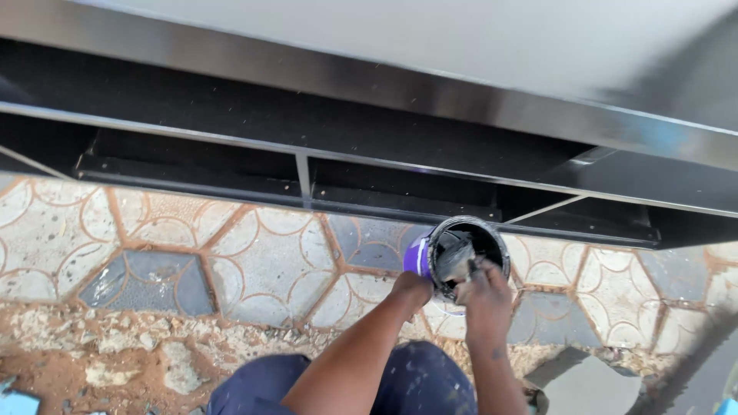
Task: Painting the top and interior surfaces of a black wooden cabinet using a sponge applicator.
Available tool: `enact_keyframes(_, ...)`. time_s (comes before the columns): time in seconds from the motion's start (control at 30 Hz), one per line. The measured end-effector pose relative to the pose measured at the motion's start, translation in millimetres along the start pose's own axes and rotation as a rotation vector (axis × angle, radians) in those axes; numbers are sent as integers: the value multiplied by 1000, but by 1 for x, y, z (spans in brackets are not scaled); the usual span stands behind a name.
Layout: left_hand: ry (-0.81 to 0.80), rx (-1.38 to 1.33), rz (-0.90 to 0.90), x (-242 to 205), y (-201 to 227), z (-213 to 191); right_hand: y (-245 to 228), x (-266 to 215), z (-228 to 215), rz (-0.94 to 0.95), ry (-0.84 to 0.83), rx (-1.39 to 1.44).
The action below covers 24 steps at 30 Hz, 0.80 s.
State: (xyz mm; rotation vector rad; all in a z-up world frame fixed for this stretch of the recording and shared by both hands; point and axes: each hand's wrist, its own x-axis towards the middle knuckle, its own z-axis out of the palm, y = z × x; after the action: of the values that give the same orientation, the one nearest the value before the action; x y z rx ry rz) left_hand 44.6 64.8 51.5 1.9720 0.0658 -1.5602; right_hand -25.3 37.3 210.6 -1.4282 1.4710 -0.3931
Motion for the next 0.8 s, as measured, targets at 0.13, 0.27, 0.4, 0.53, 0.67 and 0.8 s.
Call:
enact_keyframes(0.13,81,-247,-62,14,-11,26,-20,-33,-7,19,47,36)
enact_keyframes(0.27,180,-597,-161,20,-20,45,11,-37,-27,9,68,314)
enact_keyframes(0.4,-18,-832,-155,-70,-3,36,13,-44,-96,-39,-1,246)
enact_keyframes(0.53,-90,-966,-187,-152,-19,24,-39,-79,-165,192,-189,334)
enact_keyframes(0.67,151,-938,-168,-213,-68,43,-162,-158,-209,413,-217,-59)
enact_keyframes(0.8,76,-1148,-215,-479,9,-38,-263,-249,-267,446,-578,-29)
